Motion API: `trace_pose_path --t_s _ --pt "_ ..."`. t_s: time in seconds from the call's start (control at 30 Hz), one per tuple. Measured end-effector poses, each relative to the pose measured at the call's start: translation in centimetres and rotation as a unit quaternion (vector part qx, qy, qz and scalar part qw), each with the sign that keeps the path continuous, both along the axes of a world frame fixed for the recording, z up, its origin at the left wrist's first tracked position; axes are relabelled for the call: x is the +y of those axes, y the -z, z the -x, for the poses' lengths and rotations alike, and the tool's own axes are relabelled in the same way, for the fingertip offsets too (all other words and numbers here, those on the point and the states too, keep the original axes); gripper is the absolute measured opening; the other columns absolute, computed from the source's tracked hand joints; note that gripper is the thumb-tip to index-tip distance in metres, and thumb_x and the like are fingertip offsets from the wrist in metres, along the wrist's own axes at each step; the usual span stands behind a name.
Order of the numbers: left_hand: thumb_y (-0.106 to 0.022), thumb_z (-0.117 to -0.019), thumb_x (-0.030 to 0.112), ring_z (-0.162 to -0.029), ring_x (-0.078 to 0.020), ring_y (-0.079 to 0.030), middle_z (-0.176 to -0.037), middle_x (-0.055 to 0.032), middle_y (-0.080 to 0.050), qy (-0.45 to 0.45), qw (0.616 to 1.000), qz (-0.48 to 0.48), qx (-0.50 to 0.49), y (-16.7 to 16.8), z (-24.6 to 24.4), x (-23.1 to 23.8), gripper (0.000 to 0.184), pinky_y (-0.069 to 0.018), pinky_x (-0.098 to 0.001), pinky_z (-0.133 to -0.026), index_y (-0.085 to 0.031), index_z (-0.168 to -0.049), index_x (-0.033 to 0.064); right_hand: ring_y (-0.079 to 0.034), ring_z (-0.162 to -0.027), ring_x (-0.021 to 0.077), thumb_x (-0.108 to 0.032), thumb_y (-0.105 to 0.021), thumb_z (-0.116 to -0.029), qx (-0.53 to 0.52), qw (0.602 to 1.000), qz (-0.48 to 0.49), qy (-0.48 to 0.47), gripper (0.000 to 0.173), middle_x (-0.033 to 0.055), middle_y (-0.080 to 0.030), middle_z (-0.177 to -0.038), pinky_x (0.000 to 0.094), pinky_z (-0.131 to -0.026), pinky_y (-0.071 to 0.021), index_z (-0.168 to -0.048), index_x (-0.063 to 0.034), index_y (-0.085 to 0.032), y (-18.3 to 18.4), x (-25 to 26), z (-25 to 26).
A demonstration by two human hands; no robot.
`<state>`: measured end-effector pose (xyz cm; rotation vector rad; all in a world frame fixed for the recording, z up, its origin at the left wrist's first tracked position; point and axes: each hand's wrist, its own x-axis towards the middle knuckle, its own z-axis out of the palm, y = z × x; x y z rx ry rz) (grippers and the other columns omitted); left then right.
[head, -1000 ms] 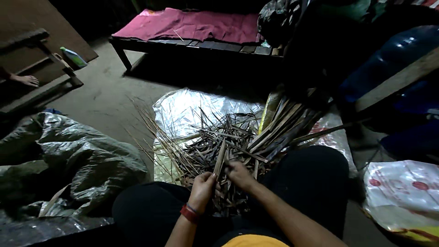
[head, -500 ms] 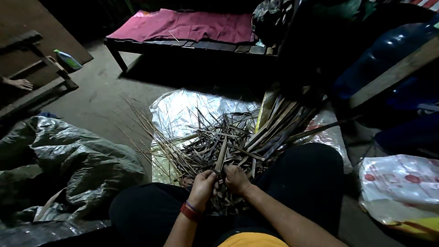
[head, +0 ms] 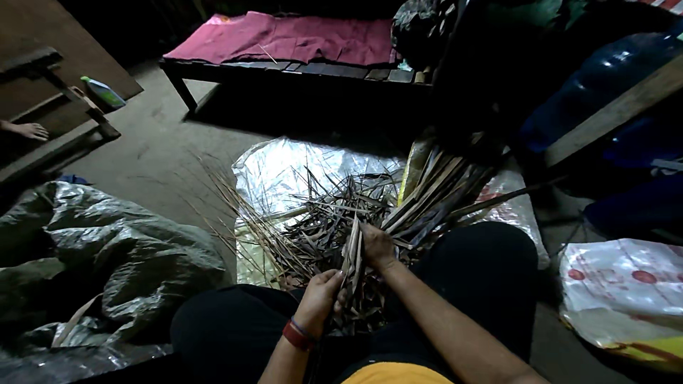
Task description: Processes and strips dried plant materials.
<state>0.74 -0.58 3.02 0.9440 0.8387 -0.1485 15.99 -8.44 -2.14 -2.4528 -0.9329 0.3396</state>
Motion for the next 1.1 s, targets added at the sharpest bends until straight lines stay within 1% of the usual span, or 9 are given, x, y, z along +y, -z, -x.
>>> trace_pose_path --t_s 0.1,0.23,0.3,0.37,0.5,0.7,0.77,0.9,1.1 --pt "-0.038 -0.1122 0.015 -0.041 -0.0005 -0.043 -0.058 0.0040 -0.047 -0.014 1.000 0.012 0.000 0.5 0.7 -0.1 0.025 -0.0382 -0.0134 -0.040 -0.055 -0.098 0.0033 -0.060 -0.127 0.0437 -0.014 -0.045 -0.1084 0.135 0.981 0.130 0.058 0.040 0.0260 -0.065 -0.132 0.0595 -0.107 -0.0446 -0.147 -0.0068 -0.055 -1.7 0.9 -4.0" --pt "-0.038 -0.1122 0.015 -0.041 -0.0012 -0.042 -0.058 0.0030 -0.047 -0.030 0.999 -0.002 0.011 0.9 1.0 0.4 0.026 -0.0376 -0.0139 -0.039 -0.055 -0.097 0.0031 -0.060 -0.126 0.0417 -0.019 -0.045 -0.1109 0.232 0.956 0.027 0.178 0.043 0.0289 -0.061 -0.135 0.0577 -0.108 -0.0441 -0.149 -0.0006 -0.049 -1.3 0.0 -6.8" --pt "-0.039 -0.1120 0.016 -0.042 -0.0027 -0.045 -0.059 0.0015 -0.049 -0.026 0.999 -0.022 0.027 0.9 0.3 0.6 0.026 -0.0388 -0.0150 -0.040 -0.057 -0.099 0.0014 -0.063 -0.098 0.0292 -0.025 -0.047 -0.1116 0.317 0.933 -0.042 0.164 0.040 0.0229 -0.064 -0.116 0.0455 -0.090 -0.0514 -0.140 0.0030 -0.055 -2.2 -0.6 -5.3" --pt "-0.042 -0.1117 0.017 -0.044 -0.0042 -0.049 -0.062 0.0003 -0.053 -0.013 0.998 -0.041 0.038 1.1 -0.5 0.6 0.025 -0.0431 -0.0164 -0.042 -0.058 -0.101 0.0007 -0.051 -0.066 0.0112 -0.032 -0.047 -0.1113 0.413 0.905 -0.047 0.093 0.039 0.0046 -0.056 -0.084 0.0295 -0.065 -0.0473 -0.126 0.0015 -0.061 -3.4 -1.3 -2.2" --pt "-0.043 -0.1115 0.017 -0.053 -0.0105 -0.063 -0.067 -0.0045 -0.064 0.023 0.997 -0.062 0.030 1.2 -1.4 0.1 0.025 -0.0545 -0.0229 -0.051 -0.059 -0.105 -0.0019 -0.050 -0.062 0.0058 -0.015 -0.055 -0.1061 0.455 0.887 -0.082 -0.013 0.020 0.0016 -0.055 -0.077 0.0247 -0.061 -0.0457 -0.105 0.0040 -0.064 -3.3 -1.4 0.8" --pt "-0.045 -0.1097 0.010 -0.054 -0.0110 -0.064 -0.068 -0.0048 -0.065 0.034 0.994 -0.105 0.026 0.4 0.3 0.7 0.020 -0.0564 -0.0246 -0.053 -0.060 -0.107 -0.0035 -0.045 -0.054 0.0066 -0.015 -0.049 -0.1101 0.424 0.881 -0.161 0.135 0.025 0.0007 -0.050 -0.073 0.0233 -0.053 -0.0419 -0.123 0.0039 -0.059 -3.5 -0.4 -1.4" --pt "-0.047 -0.1091 0.010 -0.050 -0.0092 -0.061 -0.066 -0.0037 -0.063 0.003 0.990 -0.135 0.030 0.5 0.0 0.8 0.019 -0.0539 -0.0226 -0.050 -0.060 -0.105 -0.0036 -0.049 -0.062 0.0107 -0.010 -0.044 -0.1086 0.439 0.890 -0.100 0.068 0.031 0.0056 -0.056 -0.081 0.0289 -0.060 -0.0452 -0.133 0.0043 -0.057 -3.8 -1.0 0.1" --pt "-0.050 -0.1072 0.009 -0.050 -0.0078 -0.058 -0.067 -0.0025 -0.061 0.008 0.977 -0.214 0.010 1.5 -0.9 0.4 0.019 -0.0529 -0.0231 -0.049 -0.063 -0.104 -0.0044 -0.062 -0.090 0.0225 -0.004 -0.050 -0.1015 0.439 0.897 0.005 -0.058 0.027 0.0169 -0.064 -0.105 0.0420 -0.083 -0.0516 -0.124 0.0044 -0.061 -2.8 -1.4 3.3" --pt "-0.046 -0.1090 0.010 -0.046 -0.0049 -0.049 -0.061 0.0015 -0.052 0.002 0.983 -0.186 0.006 1.1 -1.4 0.1 0.022 -0.0438 -0.0192 -0.045 -0.061 -0.099 -0.0021 -0.063 -0.120 0.0403 -0.008 -0.049 -0.1036 0.247 0.958 0.103 -0.101 0.030 0.0273 -0.067 -0.121 0.0560 -0.104 -0.0472 -0.125 0.0068 -0.063 -1.9 -1.2 3.2"
